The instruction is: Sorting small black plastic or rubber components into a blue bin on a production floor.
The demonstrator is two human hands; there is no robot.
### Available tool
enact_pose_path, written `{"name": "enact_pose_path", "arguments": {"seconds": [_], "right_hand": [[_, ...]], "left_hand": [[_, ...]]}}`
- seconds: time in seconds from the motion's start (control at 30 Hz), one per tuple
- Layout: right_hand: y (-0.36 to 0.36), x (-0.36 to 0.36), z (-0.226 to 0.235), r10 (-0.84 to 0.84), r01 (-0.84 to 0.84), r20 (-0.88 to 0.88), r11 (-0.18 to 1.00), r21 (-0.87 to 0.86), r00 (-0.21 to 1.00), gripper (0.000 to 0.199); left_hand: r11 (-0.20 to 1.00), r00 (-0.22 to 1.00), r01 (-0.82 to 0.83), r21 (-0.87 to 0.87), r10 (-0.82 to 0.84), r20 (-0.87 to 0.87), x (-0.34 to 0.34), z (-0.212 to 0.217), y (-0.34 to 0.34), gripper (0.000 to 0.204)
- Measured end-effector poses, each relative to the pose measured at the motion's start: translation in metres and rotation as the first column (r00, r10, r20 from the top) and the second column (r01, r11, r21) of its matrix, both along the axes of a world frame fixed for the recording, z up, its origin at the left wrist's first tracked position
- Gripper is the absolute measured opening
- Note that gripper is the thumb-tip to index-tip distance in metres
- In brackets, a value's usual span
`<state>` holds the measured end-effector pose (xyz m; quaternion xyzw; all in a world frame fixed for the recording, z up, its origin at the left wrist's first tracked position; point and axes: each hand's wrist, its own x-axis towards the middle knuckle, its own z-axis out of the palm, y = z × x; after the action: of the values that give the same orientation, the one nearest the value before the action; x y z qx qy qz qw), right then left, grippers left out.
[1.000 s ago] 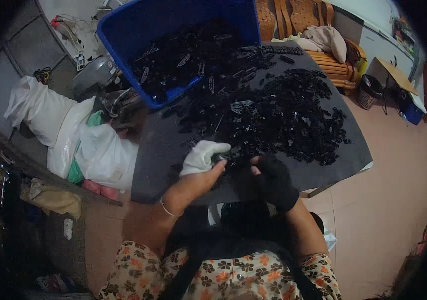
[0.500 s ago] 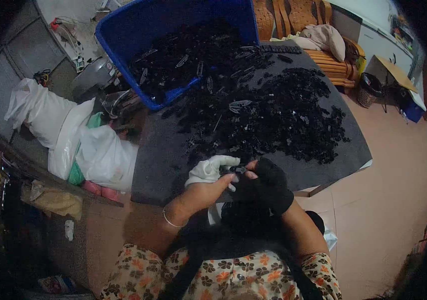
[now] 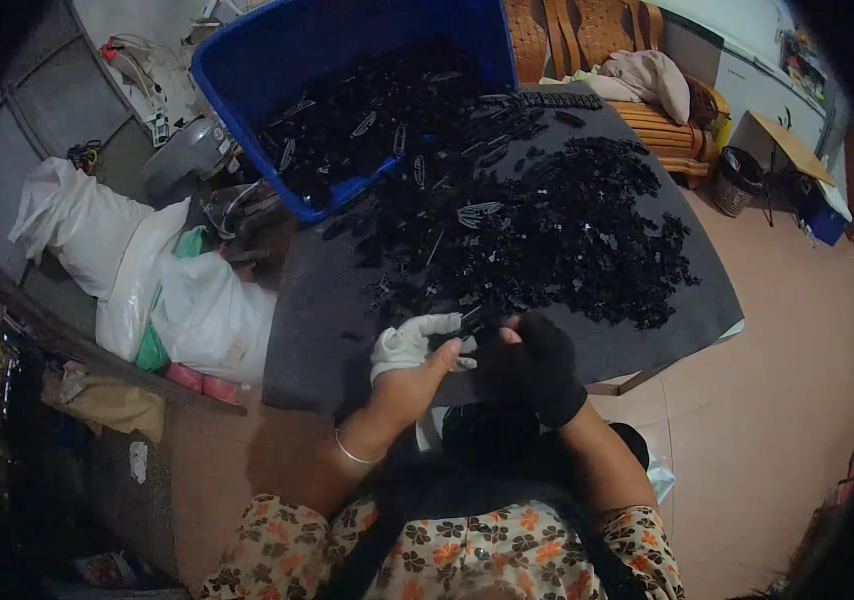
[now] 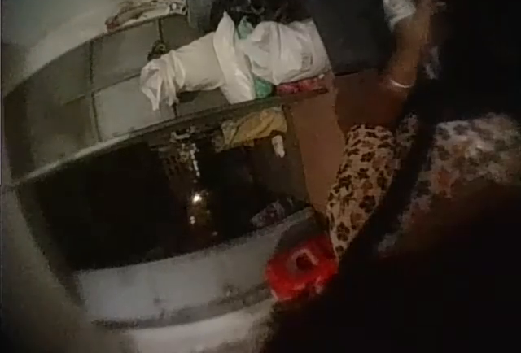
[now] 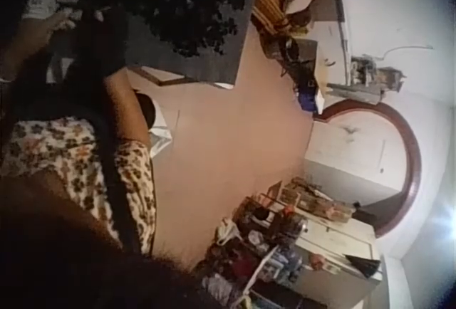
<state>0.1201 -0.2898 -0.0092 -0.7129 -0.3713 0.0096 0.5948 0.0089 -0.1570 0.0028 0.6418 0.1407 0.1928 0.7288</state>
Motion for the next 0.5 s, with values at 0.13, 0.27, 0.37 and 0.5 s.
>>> {"name": "enact_pose_path", "arguments": {"seconds": [0.13, 0.27, 0.37, 0.5], "right_hand": [[0.004, -0.010, -0.003, 0.150, -0.114, -0.382, 0.987, 0.114, 0.912, 0.016], [0.002, -0.017, 0.002, 0.203, -0.147, -0.608, 0.979, 0.141, 0.768, 0.020], [0.004, -0.020, -0.004, 0.258, -0.164, -0.707, 0.966, 0.200, 0.658, 0.023], [0.001, -0.021, -0.006, 0.363, -0.257, -0.635, 0.932, 0.257, 0.682, 0.022]], "left_hand": [[0.952, 0.987, -0.113, 0.285, 0.073, 0.145, -0.001, -0.013, -0.006, 0.027], [0.825, 0.953, -0.226, 0.518, 0.077, 0.293, -0.001, -0.010, -0.015, 0.026], [0.533, 0.970, -0.208, 0.820, 0.006, 0.242, -0.005, -0.001, -0.012, 0.026], [0.525, 0.968, -0.220, 0.822, 0.010, 0.253, -0.008, 0.002, -0.013, 0.024]]}}
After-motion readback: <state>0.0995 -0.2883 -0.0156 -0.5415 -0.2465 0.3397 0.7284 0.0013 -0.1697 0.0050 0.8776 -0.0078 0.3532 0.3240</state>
